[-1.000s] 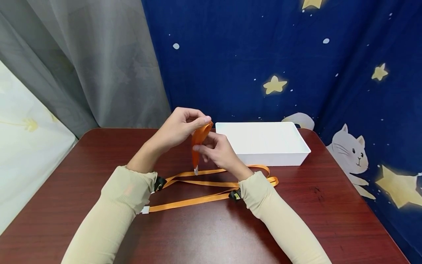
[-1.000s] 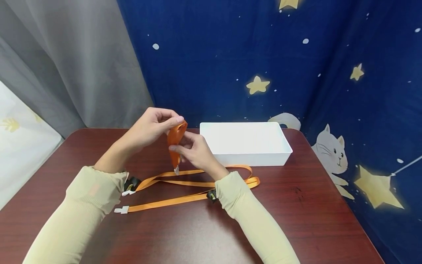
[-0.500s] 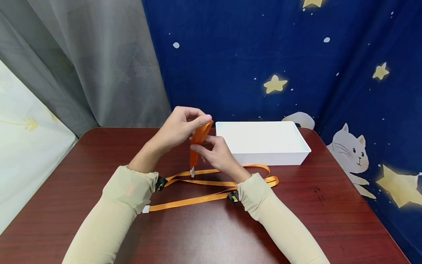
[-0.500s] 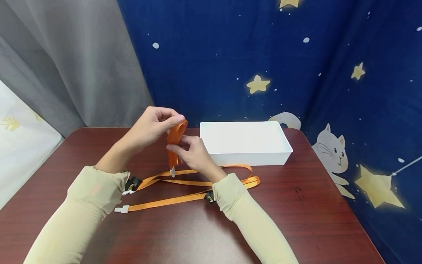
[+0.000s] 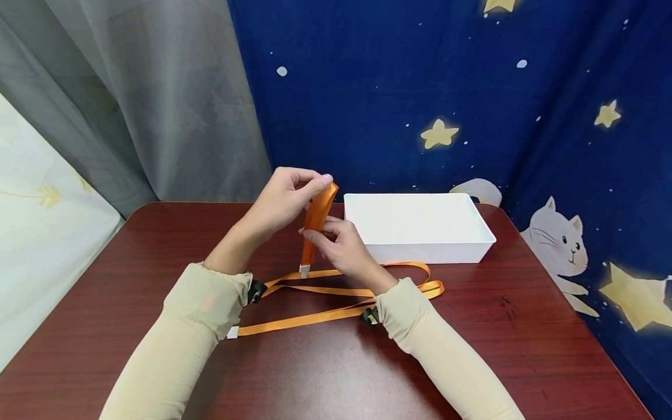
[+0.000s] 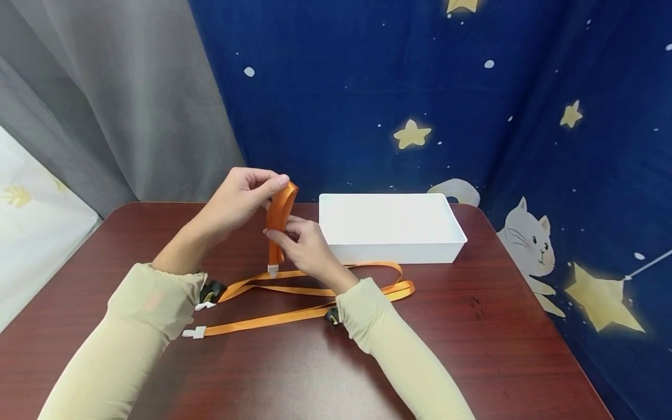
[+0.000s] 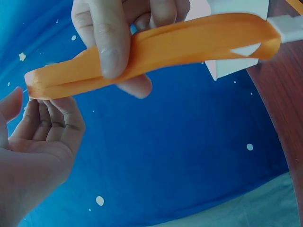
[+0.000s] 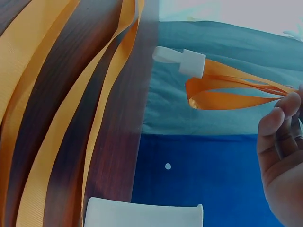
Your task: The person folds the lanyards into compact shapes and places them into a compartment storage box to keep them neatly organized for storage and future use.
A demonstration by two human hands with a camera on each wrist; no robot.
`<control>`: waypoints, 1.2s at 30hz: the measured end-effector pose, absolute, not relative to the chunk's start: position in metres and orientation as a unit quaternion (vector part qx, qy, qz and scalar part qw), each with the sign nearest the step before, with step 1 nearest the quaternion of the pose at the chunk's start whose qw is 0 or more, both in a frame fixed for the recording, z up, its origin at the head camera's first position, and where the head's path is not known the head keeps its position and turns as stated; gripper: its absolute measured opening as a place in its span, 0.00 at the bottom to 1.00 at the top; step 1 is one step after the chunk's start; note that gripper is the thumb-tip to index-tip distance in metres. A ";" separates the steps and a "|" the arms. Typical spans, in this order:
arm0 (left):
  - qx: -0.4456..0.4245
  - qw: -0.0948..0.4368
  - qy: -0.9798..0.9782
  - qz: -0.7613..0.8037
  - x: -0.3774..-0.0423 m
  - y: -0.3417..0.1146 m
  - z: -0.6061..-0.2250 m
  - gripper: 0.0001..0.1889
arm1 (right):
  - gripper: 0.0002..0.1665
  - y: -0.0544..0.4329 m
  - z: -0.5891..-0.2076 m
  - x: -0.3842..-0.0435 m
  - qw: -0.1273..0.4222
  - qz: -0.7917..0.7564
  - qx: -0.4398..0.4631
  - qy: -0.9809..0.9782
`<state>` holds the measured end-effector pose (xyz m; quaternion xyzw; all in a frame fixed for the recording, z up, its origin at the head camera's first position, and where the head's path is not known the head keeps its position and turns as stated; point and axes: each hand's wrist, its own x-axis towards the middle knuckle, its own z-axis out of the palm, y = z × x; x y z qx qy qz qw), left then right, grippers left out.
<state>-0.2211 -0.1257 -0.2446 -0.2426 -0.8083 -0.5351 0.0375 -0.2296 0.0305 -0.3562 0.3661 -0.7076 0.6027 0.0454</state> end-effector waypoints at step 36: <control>-0.164 0.057 -0.812 -0.557 -0.229 -0.141 -0.255 0.23 | 0.14 0.046 -0.334 -0.206 -0.007 0.635 0.336 -0.696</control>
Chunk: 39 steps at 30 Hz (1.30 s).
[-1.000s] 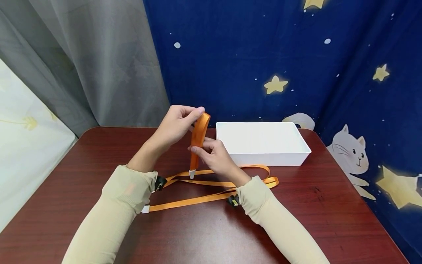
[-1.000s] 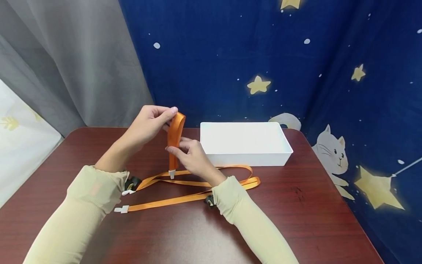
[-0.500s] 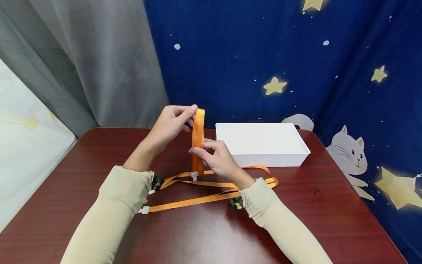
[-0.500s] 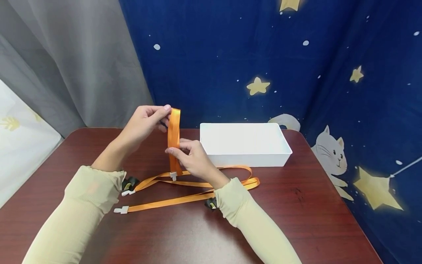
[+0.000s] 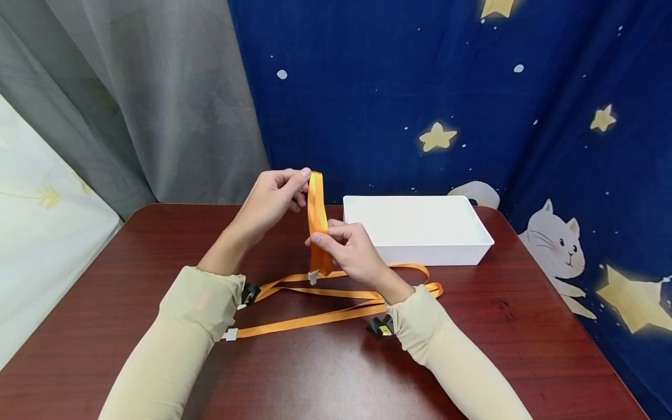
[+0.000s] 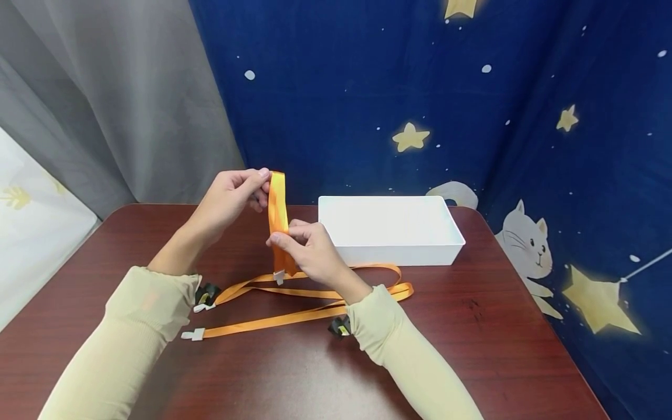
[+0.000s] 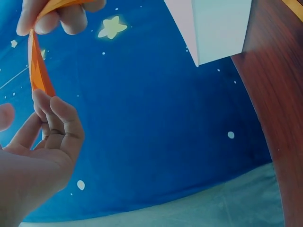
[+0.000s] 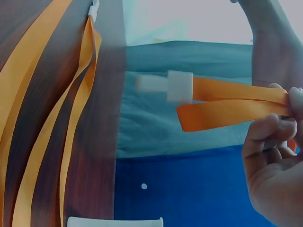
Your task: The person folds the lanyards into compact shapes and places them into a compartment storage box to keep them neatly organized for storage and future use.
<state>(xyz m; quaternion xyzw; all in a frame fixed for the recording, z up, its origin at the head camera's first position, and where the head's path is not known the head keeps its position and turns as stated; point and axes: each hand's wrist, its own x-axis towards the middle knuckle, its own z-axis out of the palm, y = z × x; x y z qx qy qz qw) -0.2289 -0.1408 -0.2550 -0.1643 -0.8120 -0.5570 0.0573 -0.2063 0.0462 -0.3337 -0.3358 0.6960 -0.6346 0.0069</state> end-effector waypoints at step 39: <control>-0.207 0.078 -0.817 -0.532 -0.228 -0.130 -0.288 0.21 | 0.17 0.067 -0.315 -0.197 -0.016 -0.647 -0.349 0.678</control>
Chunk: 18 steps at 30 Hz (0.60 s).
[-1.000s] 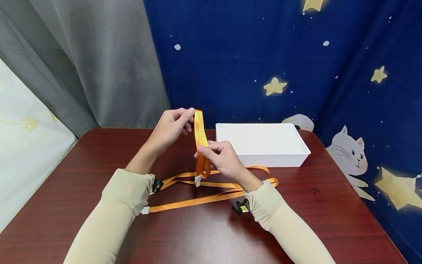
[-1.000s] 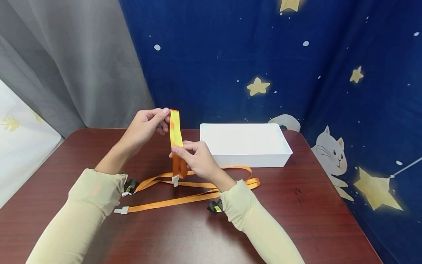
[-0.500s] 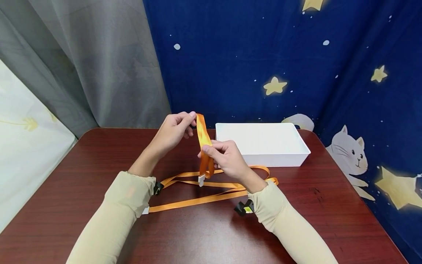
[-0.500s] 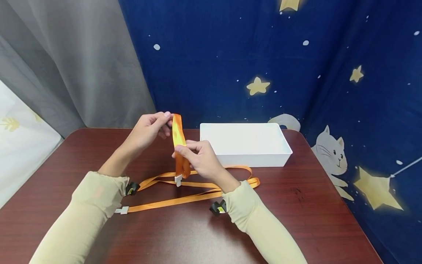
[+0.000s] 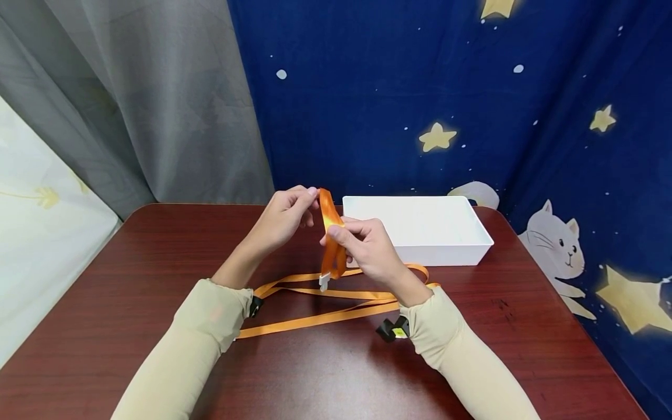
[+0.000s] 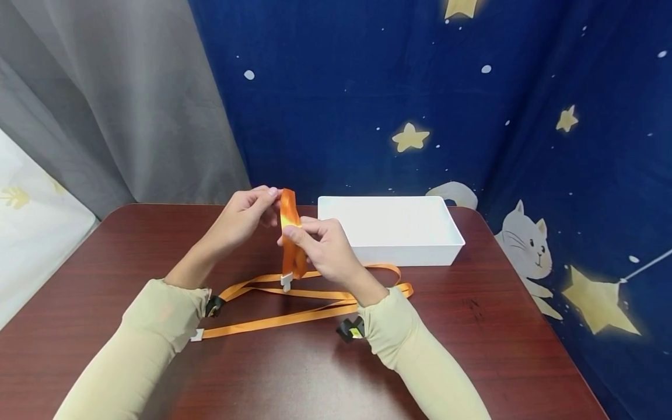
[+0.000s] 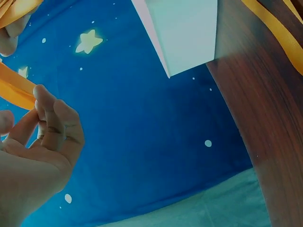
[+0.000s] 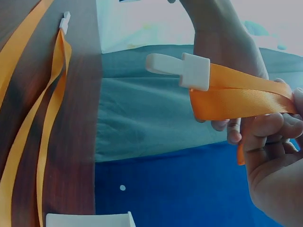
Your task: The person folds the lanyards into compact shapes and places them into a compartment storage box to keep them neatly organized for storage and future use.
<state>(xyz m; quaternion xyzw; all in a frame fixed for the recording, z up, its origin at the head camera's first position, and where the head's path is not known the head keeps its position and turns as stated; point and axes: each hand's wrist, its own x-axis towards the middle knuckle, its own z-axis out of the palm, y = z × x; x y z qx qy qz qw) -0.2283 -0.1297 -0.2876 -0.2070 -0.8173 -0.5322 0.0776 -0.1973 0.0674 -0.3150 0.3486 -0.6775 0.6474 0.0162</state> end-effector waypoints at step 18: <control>-0.218 0.063 -0.823 -0.521 -0.228 -0.124 -0.304 0.21 | 0.18 0.072 -0.304 -0.201 0.038 0.656 0.341 -0.673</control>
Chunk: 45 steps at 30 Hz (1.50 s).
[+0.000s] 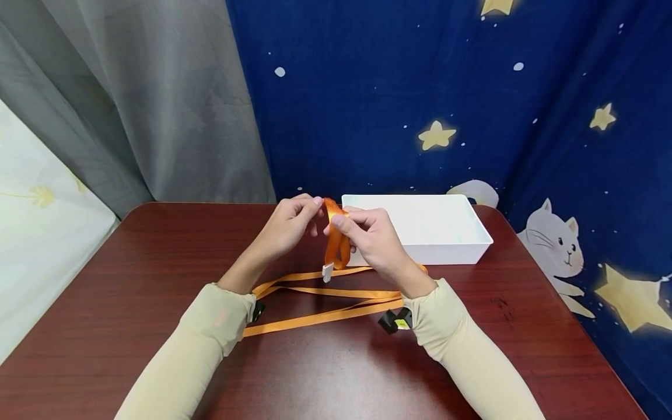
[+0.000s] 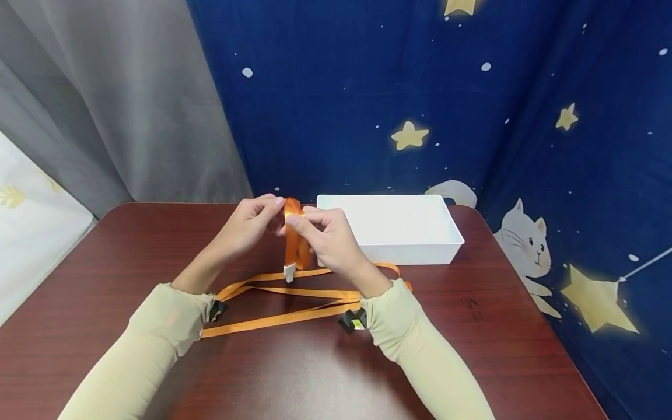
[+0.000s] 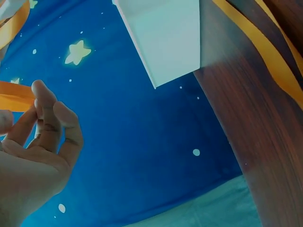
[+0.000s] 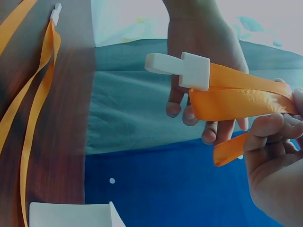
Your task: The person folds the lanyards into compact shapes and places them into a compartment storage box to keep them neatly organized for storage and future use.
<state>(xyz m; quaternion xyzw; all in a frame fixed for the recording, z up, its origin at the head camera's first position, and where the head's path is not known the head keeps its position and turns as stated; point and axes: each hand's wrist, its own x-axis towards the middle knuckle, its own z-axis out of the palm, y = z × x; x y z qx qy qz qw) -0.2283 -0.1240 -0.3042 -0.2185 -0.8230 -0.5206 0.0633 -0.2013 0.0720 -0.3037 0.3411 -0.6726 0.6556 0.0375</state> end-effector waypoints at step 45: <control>-0.256 -0.022 -0.763 -0.593 -0.209 -0.105 -0.342 0.20 | 0.18 0.089 -0.291 -0.213 0.075 0.683 0.290 -0.666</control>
